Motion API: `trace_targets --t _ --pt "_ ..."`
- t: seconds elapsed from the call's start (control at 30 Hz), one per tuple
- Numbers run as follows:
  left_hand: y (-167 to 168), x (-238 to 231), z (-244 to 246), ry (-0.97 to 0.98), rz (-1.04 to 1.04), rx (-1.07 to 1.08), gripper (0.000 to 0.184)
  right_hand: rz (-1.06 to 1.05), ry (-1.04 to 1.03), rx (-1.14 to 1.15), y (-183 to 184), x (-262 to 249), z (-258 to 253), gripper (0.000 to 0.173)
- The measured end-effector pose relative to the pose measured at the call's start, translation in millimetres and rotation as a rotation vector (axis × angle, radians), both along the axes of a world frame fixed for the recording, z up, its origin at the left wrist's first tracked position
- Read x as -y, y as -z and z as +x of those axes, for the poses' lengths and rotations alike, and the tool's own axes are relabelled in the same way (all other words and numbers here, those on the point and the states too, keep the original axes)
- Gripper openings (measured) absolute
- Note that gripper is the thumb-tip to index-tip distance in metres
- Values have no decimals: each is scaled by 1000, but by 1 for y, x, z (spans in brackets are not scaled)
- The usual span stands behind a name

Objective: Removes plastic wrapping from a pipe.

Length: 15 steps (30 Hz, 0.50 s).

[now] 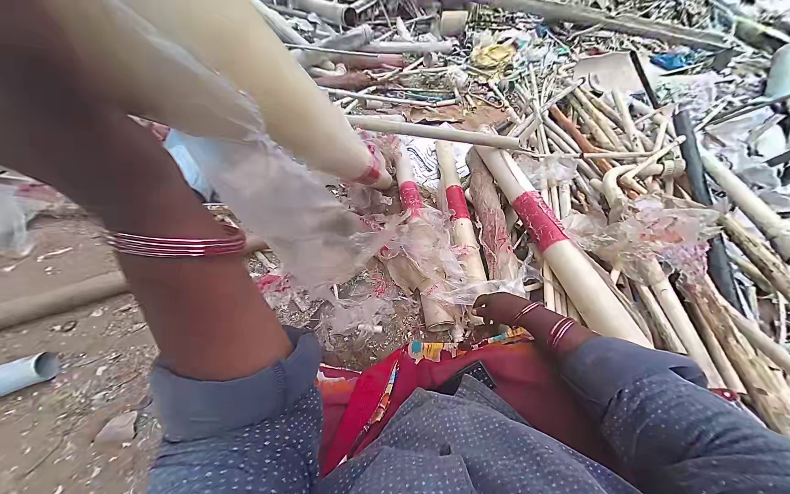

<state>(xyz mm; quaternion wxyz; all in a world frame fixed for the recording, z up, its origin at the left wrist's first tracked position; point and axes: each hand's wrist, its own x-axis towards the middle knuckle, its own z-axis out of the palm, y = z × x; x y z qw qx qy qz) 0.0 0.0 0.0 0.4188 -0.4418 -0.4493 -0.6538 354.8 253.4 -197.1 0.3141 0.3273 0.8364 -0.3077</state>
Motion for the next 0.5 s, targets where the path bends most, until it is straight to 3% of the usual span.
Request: trace_targets --t 0.07,0.13,0.27,0.5 --pt "-18 -6 62 -69 170 184 99 8 60 -109 -7 13 -2 43" --pt "-18 -5 76 -72 227 141 125 9 52 -195 -16 22 -6 39" --pt "-16 4 69 -32 210 -33 124 60 56 -558 -56 55 -26 36" --pt "-21 32 65 190 125 111 110 124 -96 -1309 -163 144 -80 31"
